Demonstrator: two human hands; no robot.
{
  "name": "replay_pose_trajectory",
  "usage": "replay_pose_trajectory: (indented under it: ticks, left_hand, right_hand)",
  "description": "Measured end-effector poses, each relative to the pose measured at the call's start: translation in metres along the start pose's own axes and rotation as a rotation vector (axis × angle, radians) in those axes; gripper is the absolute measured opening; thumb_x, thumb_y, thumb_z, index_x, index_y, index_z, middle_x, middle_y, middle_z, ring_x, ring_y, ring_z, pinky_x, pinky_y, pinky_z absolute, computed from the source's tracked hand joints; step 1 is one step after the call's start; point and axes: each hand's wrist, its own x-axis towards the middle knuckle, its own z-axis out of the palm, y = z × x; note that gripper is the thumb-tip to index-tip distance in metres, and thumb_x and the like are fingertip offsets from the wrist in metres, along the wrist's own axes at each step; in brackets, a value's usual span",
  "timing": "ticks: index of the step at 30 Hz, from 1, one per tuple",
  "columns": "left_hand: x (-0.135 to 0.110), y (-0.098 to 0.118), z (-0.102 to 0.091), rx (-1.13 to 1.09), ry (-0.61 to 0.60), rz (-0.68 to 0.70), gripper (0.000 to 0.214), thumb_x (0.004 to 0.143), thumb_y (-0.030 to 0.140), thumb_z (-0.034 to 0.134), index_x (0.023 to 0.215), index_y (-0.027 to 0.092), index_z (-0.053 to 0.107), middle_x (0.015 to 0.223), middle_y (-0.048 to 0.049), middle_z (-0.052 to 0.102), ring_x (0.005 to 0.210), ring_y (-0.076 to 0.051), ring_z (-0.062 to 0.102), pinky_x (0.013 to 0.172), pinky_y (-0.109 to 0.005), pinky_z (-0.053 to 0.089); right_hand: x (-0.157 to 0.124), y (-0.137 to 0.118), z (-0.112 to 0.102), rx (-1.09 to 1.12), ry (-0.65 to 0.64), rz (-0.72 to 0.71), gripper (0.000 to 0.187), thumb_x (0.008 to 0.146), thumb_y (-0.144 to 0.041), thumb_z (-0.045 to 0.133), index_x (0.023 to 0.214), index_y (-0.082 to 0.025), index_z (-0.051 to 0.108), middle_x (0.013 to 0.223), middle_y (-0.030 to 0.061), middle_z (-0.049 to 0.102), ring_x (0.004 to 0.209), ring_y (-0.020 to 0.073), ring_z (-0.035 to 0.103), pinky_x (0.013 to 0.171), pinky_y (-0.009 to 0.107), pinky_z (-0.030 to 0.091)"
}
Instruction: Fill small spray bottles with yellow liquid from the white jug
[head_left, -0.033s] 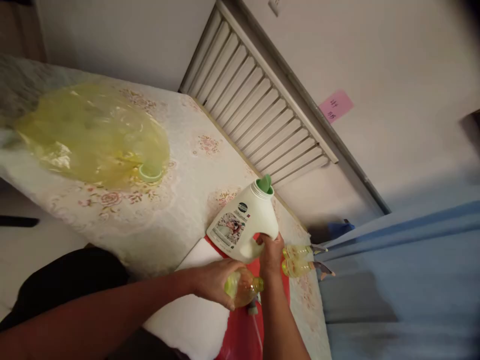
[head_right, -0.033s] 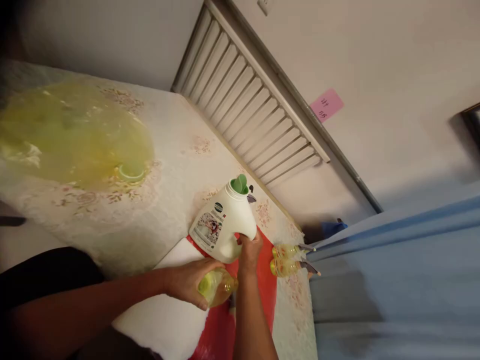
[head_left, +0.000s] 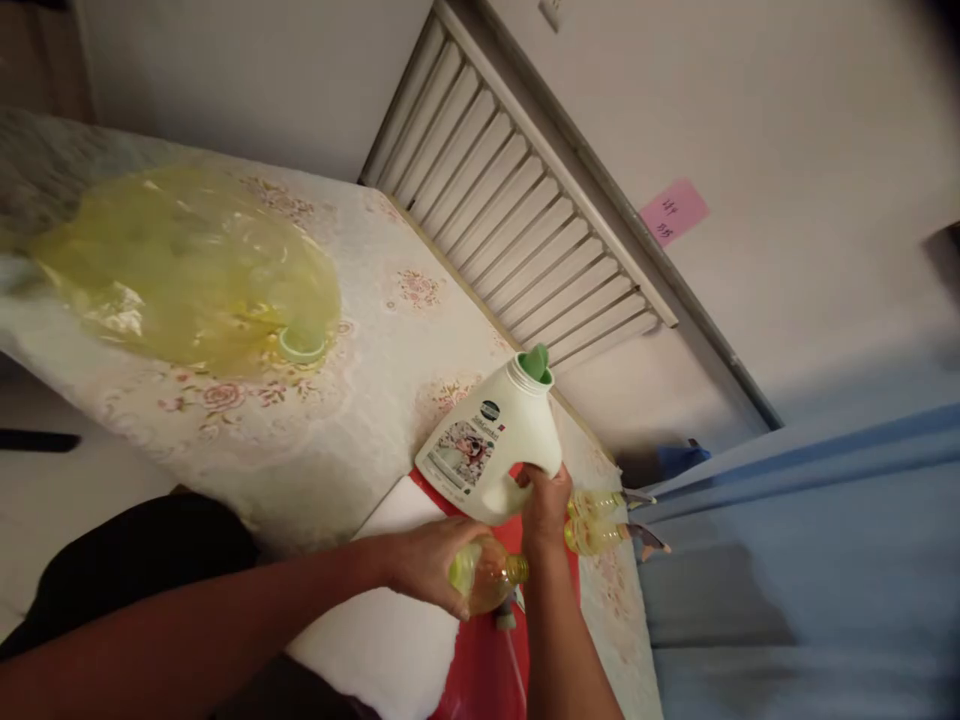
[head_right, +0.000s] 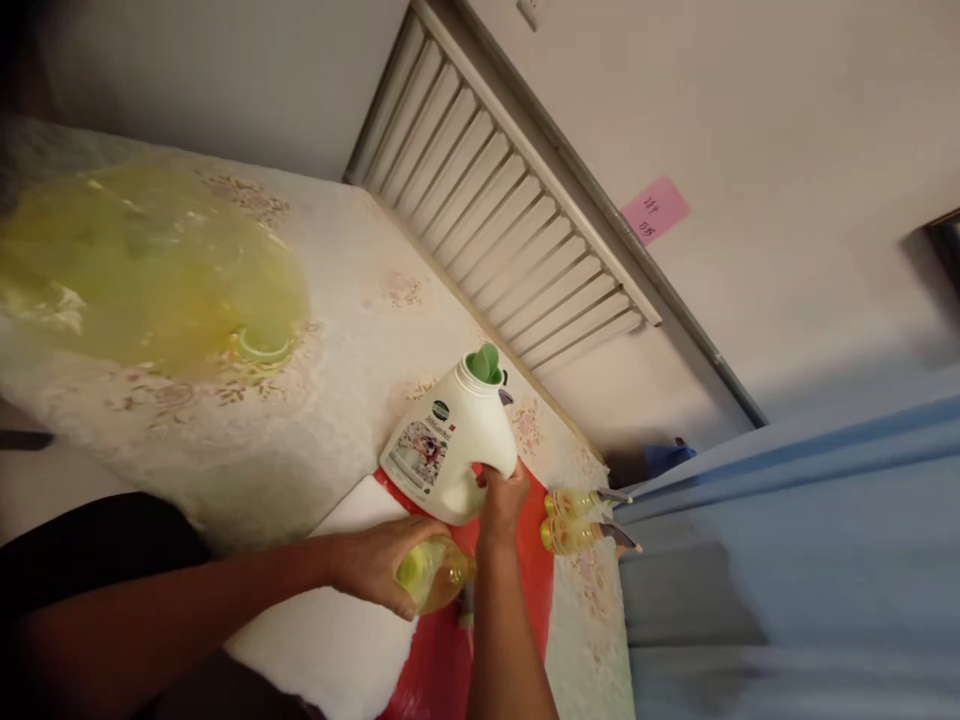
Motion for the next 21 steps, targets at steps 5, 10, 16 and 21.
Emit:
replay_pose_trajectory:
  ticks: [5,10,16,21]
  left_hand:
    - [0.001,0.002,-0.003,-0.009,0.032,0.011,0.076,0.052,0.035,0.087,0.122,0.027,0.058,0.118,-0.0044,0.066,0.107,-0.035,0.063,0.091,-0.043,0.051]
    - [0.006,-0.01,-0.003,-0.032,0.082,0.0,0.081,0.053,0.034,0.087,0.127,0.027,0.055,0.12,-0.0055,0.063,0.111,-0.036,0.06,0.096,-0.044,0.05]
    - [0.018,-0.017,-0.008,-0.063,0.233,-0.007,0.081,0.059,0.031,0.081,0.133,0.022,0.048,0.133,-0.0071,0.043,0.117,-0.03,0.054,0.102,-0.041,0.047]
    - [0.035,-0.03,-0.014,-0.014,0.376,-0.032,0.082,0.06,0.029,0.082,0.134,0.023,0.046,0.129,-0.0079,0.044,0.124,-0.03,0.048,0.109,-0.046,0.041]
  right_hand:
    - [0.013,-0.035,-0.021,-0.008,0.076,-0.102,0.011,0.06,-0.028,0.06,0.057,-0.022,0.05,0.042,-0.0068,0.048,0.044,0.0117,0.043,0.048,0.024,0.033]
    - [0.018,-0.07,-0.064,-0.023,0.187,-0.219,0.011,0.057,-0.022,0.058,0.054,-0.022,0.047,0.043,-0.0067,0.046,0.044,0.0106,0.042,0.047,0.024,0.032]
    - [0.012,-0.096,-0.119,-0.152,0.266,-0.196,0.017,0.057,-0.022,0.06,0.05,-0.021,0.045,0.042,-0.0067,0.044,0.042,0.0097,0.038,0.045,0.025,0.029]
    - [0.003,-0.089,-0.162,-0.372,0.283,-0.133,0.019,0.061,-0.028,0.064,0.051,-0.021,0.049,0.042,-0.0057,0.046,0.043,0.0105,0.038,0.046,0.026,0.03]
